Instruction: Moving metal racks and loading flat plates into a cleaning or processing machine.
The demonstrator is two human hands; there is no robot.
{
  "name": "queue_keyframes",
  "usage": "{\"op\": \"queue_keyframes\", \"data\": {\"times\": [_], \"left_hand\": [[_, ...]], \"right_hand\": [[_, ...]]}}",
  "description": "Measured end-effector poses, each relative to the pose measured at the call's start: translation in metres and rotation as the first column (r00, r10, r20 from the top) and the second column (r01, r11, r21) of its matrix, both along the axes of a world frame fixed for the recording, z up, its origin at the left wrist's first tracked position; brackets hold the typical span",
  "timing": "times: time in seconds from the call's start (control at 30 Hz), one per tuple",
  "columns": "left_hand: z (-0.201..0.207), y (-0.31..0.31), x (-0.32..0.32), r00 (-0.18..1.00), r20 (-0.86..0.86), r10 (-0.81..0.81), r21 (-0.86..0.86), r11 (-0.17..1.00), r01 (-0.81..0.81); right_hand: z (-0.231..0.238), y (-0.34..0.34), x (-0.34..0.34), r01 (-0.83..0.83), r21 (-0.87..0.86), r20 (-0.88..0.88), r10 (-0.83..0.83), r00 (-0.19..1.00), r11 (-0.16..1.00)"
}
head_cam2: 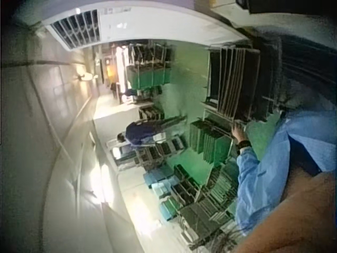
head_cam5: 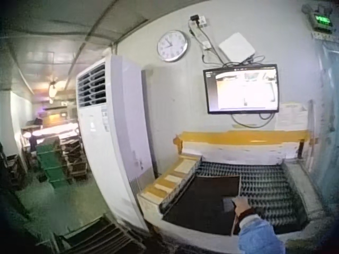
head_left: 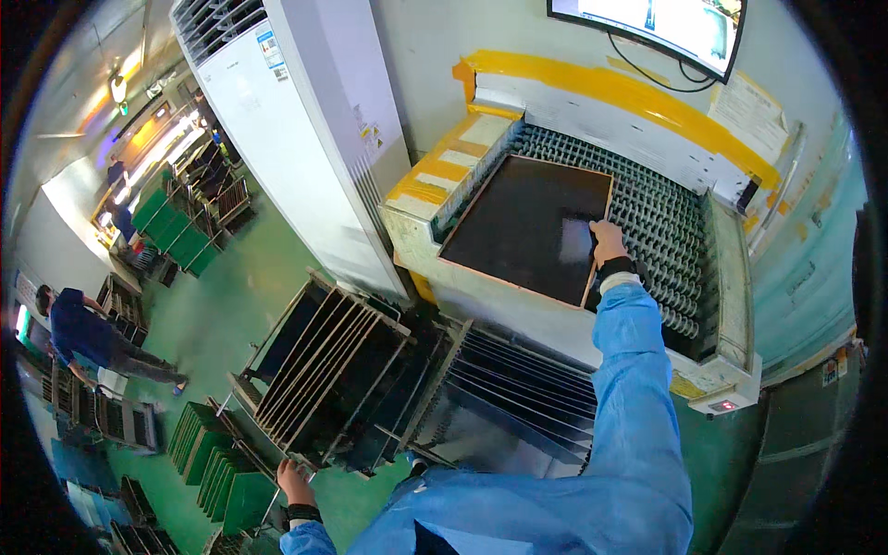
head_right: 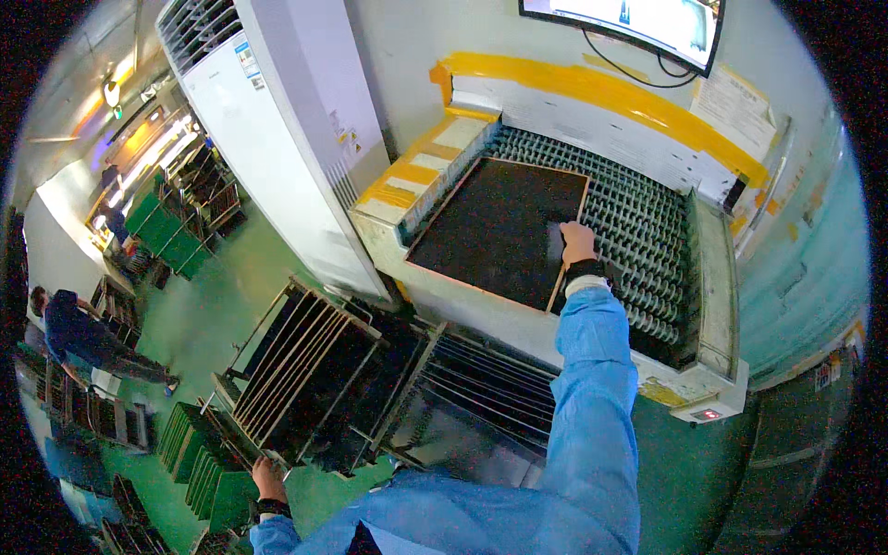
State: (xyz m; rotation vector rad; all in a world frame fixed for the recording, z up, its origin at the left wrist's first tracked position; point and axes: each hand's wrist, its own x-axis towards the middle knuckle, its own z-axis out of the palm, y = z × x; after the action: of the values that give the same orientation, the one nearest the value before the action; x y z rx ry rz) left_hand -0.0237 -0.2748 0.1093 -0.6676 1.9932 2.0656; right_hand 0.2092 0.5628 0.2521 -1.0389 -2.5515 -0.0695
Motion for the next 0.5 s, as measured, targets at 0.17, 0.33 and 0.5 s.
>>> {"op": "queue_keyframes", "data": {"times": [0.17,0.33,0.5], "left_hand": [[0.000,0.025,-0.005,0.997,0.072,0.019,0.004,1.000,-0.019],[-0.006,0.010,0.000,0.997,0.031,0.074,0.028,0.997,-0.075],[-0.032,0.001,-0.016,0.995,-0.031,0.094,0.027,0.995,-0.093]], "right_hand": [[-0.042,0.112,0.020,0.068,0.244,0.068,-0.087,0.994,0.967],[0.015,0.071,0.093,-0.240,0.300,-0.119,0.286,0.951,0.923],[0.020,0.088,0.206,0.546,-0.407,-0.229,-0.660,0.715,0.732]]}}
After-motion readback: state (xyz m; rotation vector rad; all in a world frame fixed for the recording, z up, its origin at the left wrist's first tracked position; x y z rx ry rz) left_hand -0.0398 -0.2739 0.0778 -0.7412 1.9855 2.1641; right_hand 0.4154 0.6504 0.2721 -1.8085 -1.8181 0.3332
